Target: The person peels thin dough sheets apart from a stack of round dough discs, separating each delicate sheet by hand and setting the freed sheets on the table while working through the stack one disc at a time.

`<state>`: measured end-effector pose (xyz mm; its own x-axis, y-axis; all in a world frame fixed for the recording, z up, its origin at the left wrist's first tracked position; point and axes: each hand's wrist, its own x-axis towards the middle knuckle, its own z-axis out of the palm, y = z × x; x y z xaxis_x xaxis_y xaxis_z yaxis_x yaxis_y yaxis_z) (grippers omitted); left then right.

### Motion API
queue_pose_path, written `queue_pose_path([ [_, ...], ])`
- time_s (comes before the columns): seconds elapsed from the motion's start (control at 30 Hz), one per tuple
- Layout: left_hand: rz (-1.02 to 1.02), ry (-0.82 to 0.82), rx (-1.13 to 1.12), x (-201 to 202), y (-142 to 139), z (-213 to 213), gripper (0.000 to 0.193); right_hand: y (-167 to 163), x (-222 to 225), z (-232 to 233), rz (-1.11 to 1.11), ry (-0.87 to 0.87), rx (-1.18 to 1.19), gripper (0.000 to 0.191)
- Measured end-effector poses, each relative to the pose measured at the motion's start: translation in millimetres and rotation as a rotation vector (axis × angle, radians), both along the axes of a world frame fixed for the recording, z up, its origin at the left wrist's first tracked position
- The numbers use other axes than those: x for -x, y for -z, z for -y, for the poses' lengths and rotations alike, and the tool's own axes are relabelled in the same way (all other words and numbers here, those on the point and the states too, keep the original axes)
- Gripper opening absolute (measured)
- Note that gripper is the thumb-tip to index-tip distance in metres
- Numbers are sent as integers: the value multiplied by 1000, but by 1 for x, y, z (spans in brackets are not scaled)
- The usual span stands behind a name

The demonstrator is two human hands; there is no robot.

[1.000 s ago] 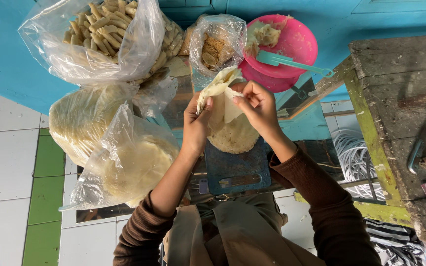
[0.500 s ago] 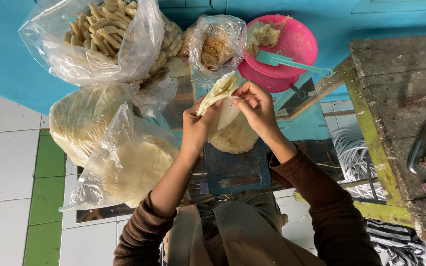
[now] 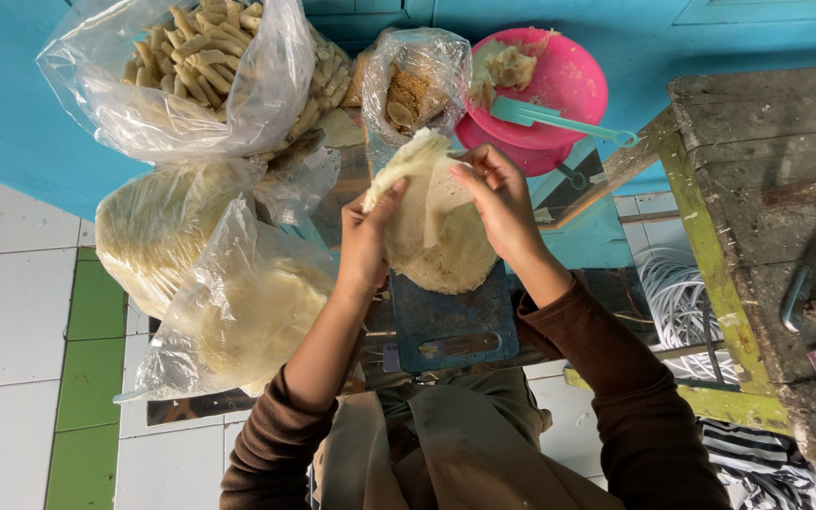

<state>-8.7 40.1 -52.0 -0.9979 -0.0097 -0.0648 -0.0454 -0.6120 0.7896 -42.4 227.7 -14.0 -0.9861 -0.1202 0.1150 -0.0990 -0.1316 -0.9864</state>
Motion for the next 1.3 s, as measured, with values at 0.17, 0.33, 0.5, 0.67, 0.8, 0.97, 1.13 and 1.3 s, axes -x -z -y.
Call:
queue_pose_path([
  [0.17, 129, -29, -161, 8, -9, 13, 40, -6, 10, -2, 225, -47, 312, 13],
  [0.33, 175, -118, -176, 11, -16, 24, 48, -19, 18, -11, 240, 81, 343, 18],
  [0.5, 194, -345, -221, 9, -26, 40, 53, -38, 11, -34, -318, 215, -206, 20],
  [0.67, 35, -519, -368, 9, -28, 54, 54, -51, -19, -39, -469, 35, -466, 16],
  [0.8, 14, -590, -390, 10, -25, 55, 54, -45, -12, -29, -429, -82, -516, 18],
  [0.97, -15, -553, -359, 9, -22, 51, 54, -24, 14, -8, -342, -285, -792, 21],
  [1.13, -6, -514, -359, 10, -20, 46, 52, -22, 12, -6, -223, -305, -935, 25],
  [1.3, 34, -489, -366, 11, -17, 45, 52, -27, 6, -12, 5, -285, -1075, 29],
])
